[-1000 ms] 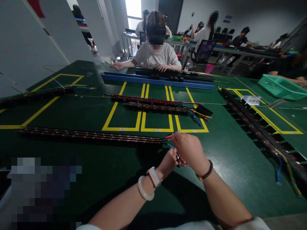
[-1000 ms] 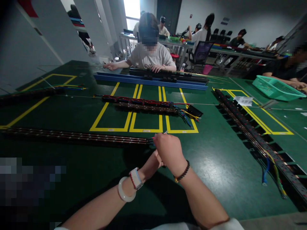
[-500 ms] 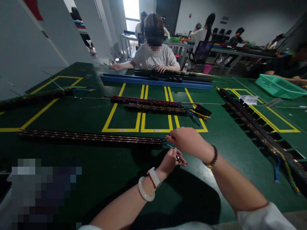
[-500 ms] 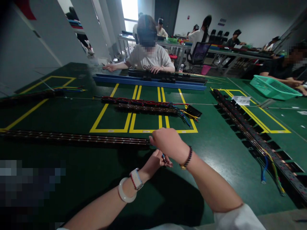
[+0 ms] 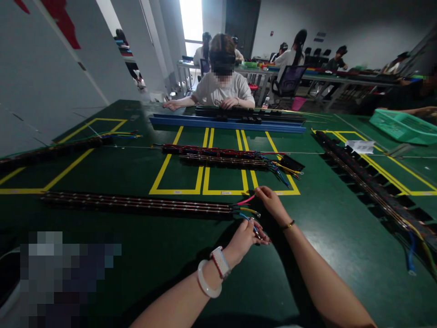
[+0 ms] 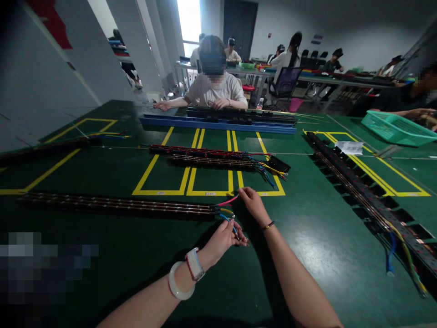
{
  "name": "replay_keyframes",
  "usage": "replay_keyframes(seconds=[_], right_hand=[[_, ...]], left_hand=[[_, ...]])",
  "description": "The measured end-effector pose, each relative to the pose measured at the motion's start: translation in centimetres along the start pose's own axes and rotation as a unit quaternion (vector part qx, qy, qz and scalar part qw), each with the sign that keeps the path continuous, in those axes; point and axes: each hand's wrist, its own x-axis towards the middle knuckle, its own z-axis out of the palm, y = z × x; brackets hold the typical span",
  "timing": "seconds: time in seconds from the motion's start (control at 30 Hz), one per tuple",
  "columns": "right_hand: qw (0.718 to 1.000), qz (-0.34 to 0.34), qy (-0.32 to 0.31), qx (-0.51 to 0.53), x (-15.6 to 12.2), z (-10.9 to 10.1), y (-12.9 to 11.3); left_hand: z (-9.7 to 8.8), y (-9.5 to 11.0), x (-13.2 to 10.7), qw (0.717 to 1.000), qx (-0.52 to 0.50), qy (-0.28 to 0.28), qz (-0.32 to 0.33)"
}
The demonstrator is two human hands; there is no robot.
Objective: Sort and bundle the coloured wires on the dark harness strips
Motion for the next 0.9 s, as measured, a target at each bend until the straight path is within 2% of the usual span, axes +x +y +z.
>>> replay_keyframes(seconds=[0.13,0.33,0.47,0.63,0.77,0.9], right_hand=[[0.999,-0.029,-0.007,-0.032,-0.3,1.1,0.3],[0.996,-0.053,-0.005,-0.065,-0.4,1.1,0.6],[0.996,-0.057,-0.011,-0.071,-0.4,1.0,0.7],[0.996,-0.058,-0.015,-0.071,-0.4,1.1,0.8],[0.995,-0.063,-0.017,-0.071,-0.4,1.0,0.9],[0.995,-0.065,-0.019,-0.071,-0.4,1.0,0.8]], left_hand=[[0.0,0.0,0.2,1.000,0.023,0.005,-0.009],[-0.2,0.7,-0.1,0.991,0.121,0.014,-0.048],[-0.5,2.0,-0.6,0.971,0.220,0.017,-0.088],[-1.0,4.3,-1.1,0.934,0.320,-0.016,-0.158],[-1.2,5.9,-1.6,0.910,0.369,-0.032,-0.186],[-1.6,6.4,-1.9,0.900,0.389,-0.036,-0.194]])
